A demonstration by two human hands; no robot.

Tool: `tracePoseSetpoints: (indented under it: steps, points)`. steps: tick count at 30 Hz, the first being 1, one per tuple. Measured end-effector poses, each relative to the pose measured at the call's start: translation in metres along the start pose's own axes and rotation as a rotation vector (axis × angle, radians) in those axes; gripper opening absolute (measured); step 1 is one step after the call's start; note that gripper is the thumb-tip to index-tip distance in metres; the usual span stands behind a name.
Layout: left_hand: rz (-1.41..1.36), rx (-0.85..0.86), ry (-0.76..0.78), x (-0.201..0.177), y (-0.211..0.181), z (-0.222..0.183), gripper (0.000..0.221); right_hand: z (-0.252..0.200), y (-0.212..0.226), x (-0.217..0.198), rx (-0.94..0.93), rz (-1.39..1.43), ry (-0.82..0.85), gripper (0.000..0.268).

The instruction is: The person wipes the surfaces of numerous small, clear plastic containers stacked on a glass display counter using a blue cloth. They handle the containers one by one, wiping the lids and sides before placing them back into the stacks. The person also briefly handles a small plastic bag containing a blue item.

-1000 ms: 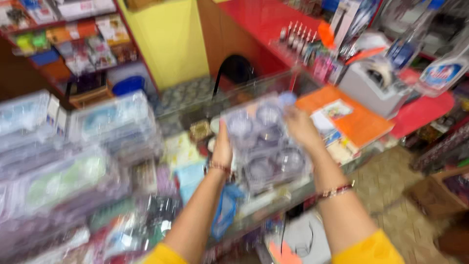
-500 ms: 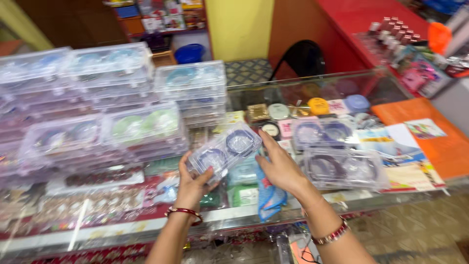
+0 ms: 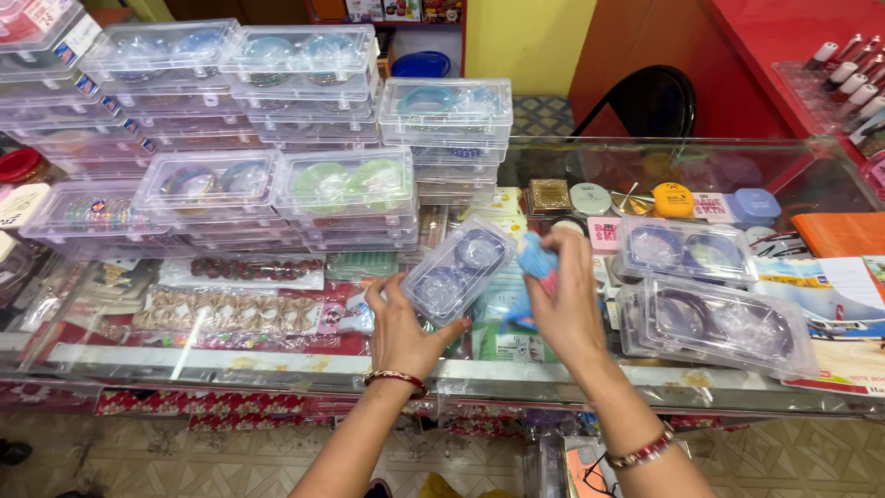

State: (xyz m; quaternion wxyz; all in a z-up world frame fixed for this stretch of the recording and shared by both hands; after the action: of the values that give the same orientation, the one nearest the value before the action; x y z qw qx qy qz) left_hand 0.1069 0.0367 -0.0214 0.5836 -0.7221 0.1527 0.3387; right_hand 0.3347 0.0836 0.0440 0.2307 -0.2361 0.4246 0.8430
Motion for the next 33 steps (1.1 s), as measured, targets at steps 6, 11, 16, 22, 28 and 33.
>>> tracePoseSetpoints:
  steps: [6,11,16,22,28,33]
  points:
    - [0.168,0.265,-0.121,-0.001,-0.011,0.01,0.103,0.024,0.045,0.066,-0.109,0.119,0.042,0.034]
    - [0.209,0.461,-0.117,0.007,0.018,0.037,0.096,-0.007,0.065,0.129,-0.238,-0.093,0.303,0.051]
    - [0.122,0.425,0.025,0.004,0.028,0.046,0.106,0.002,0.016,0.117,-0.167,-0.171,0.333,0.051]
    - [0.05,0.447,-0.019,-0.003,0.022,0.043,0.106,0.026,-0.002,0.102,-0.153,-0.394,0.165,0.055]
    - [0.053,0.532,-0.104,0.003,0.04,0.055,0.065,-0.021,0.079,0.152,-0.14,-0.183,0.349,0.055]
    - [0.113,0.425,0.026,0.003,0.032,0.06,0.105,-0.002,0.035,0.131,-0.026,-0.339,0.367,0.057]
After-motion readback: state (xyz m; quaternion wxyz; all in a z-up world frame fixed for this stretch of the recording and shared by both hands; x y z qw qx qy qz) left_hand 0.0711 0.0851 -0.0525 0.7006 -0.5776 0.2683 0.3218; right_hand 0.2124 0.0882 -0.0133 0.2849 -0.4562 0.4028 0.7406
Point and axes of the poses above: each hand's wrist, its own z-axis towards the middle knuckle, its own x-axis out of the palm, y = z × x, the point moved 9 cm from there along z, towards the middle knuckle, and after that the axes turned 5 degrees about y, right-handed, at the moved point
